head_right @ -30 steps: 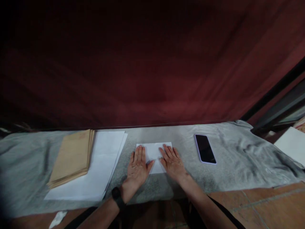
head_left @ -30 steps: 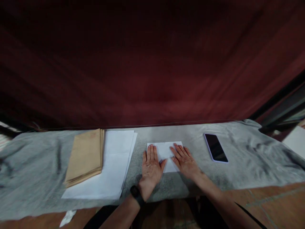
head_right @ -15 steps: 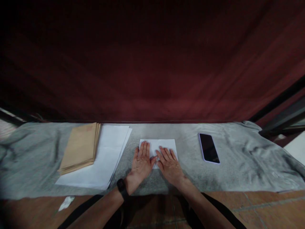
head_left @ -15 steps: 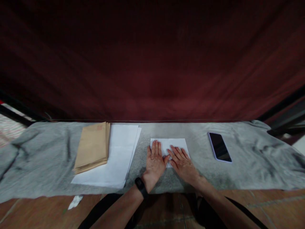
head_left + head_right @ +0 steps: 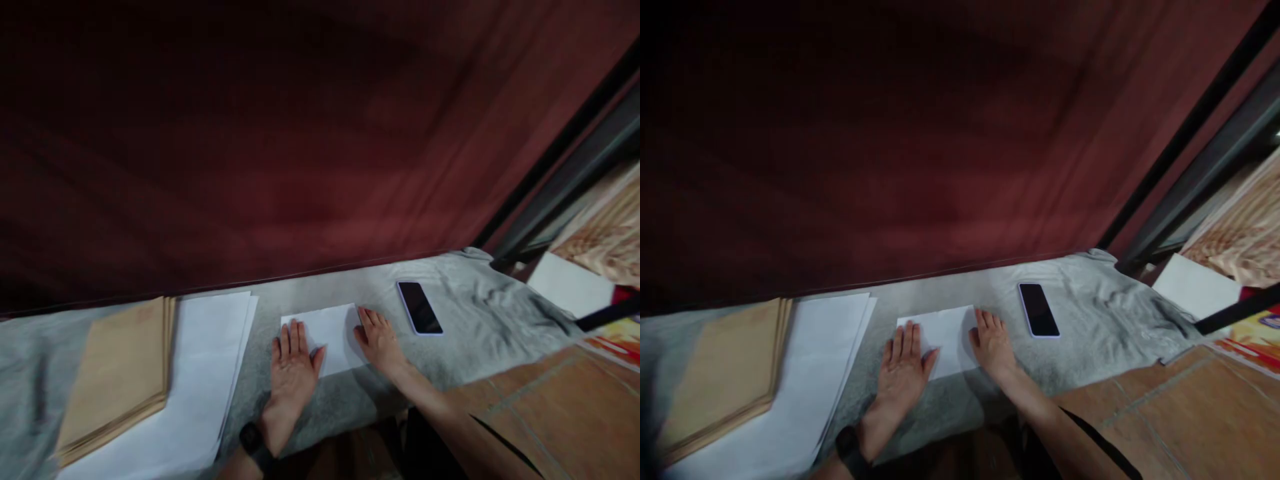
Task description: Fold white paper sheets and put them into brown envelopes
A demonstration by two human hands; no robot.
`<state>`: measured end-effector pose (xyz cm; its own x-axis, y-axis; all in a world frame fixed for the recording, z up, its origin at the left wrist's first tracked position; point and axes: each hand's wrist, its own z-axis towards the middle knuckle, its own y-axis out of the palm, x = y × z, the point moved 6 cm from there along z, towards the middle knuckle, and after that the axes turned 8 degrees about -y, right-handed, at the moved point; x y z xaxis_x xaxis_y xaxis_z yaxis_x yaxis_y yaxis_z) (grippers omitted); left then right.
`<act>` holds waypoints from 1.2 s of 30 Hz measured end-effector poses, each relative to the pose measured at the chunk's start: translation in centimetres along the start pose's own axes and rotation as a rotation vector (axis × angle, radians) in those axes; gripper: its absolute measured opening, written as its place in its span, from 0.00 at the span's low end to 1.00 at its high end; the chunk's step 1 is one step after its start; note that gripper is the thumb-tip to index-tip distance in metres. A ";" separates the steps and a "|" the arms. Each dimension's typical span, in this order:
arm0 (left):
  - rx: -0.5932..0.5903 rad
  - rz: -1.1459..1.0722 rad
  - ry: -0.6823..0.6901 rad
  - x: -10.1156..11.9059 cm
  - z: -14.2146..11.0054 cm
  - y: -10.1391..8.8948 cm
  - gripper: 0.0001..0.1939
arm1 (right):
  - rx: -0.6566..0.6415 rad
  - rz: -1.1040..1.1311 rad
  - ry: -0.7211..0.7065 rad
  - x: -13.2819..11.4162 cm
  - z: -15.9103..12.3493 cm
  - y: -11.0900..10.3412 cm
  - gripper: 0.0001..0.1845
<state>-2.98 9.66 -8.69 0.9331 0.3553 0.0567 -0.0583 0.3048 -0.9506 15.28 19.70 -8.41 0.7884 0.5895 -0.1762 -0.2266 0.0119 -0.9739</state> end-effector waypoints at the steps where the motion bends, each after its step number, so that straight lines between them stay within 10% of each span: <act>1: 0.007 0.000 0.008 0.0 0.0 0.0 0.36 | -0.004 0.036 0.026 0.1 0.1 -0.2 0.28; 15: 0.074 -0.026 0.036 -0.5 0.3 0.1 0.38 | -0.113 0.304 0.206 1.1 1.7 -0.2 0.09; 25: 0.006 -0.165 0.236 3.9 -0.8 0.8 0.37 | -0.113 0.268 0.208 0.6 1.8 -0.6 0.10; 36: 0.041 -0.054 0.151 0.6 -1.2 0.8 0.40 | -0.145 0.252 0.217 0.9 2.1 -0.3 0.10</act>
<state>-2.03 9.04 -9.79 0.9778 0.2015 0.0581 -0.0180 0.3565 -0.9341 14.86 21.87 -8.01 0.8245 0.3742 -0.4245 -0.3579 -0.2363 -0.9034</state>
